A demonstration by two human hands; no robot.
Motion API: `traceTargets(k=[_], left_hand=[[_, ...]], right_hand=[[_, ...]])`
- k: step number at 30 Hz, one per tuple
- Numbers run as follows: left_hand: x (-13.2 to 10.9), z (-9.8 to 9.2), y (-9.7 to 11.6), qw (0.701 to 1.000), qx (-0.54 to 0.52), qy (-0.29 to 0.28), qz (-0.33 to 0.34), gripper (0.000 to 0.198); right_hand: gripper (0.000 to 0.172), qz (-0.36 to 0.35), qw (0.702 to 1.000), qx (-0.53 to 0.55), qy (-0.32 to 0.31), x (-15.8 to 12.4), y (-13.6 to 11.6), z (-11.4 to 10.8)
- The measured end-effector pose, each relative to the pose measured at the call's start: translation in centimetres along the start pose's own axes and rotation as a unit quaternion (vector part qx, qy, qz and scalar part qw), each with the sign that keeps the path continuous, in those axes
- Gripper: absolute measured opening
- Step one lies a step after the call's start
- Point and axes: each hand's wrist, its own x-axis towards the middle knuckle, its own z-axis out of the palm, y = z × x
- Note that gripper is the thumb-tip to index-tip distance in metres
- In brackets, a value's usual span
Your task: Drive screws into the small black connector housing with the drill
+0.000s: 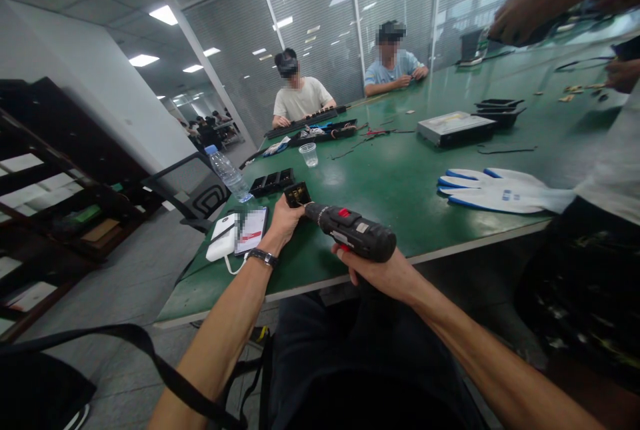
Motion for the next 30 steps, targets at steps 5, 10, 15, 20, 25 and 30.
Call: traceTargets(k=[5,10,15,20,25,30], left_hand=[[-0.09,0.08,0.17,1.0,0.003,0.0,-0.002,0.05],[-0.02,0.01,0.05,1.0,0.01,-0.001,0.001,0.051],[-0.04,-0.02,0.02,1.0,0.012,-0.004,0.004,0.05],[-0.15,0.11,0.12,1.0,0.011,-0.005,0.009,0.049],[-0.12,0.11,0.13,1.0,0.008,-0.006,0.006,0.049],[-0.09,0.06,0.18,1.0,0.01,-0.006,0.011,0.049]], right_hand=[[0.017,0.011,1.0,-0.004,-0.005,0.0,-0.11,-0.05],[0.017,0.016,1.0,0.004,-0.011,0.09,-0.12,-0.11],[0.011,0.018,1.0,-0.002,-0.011,-0.06,-0.04,0.08],[0.011,0.012,1.0,-0.002,-0.003,-0.17,0.19,0.31],[0.011,0.01,1.0,0.002,0.0,-0.19,-0.13,0.39],[0.01,-0.005,1.0,0.0,0.002,-0.22,-0.53,0.39]])
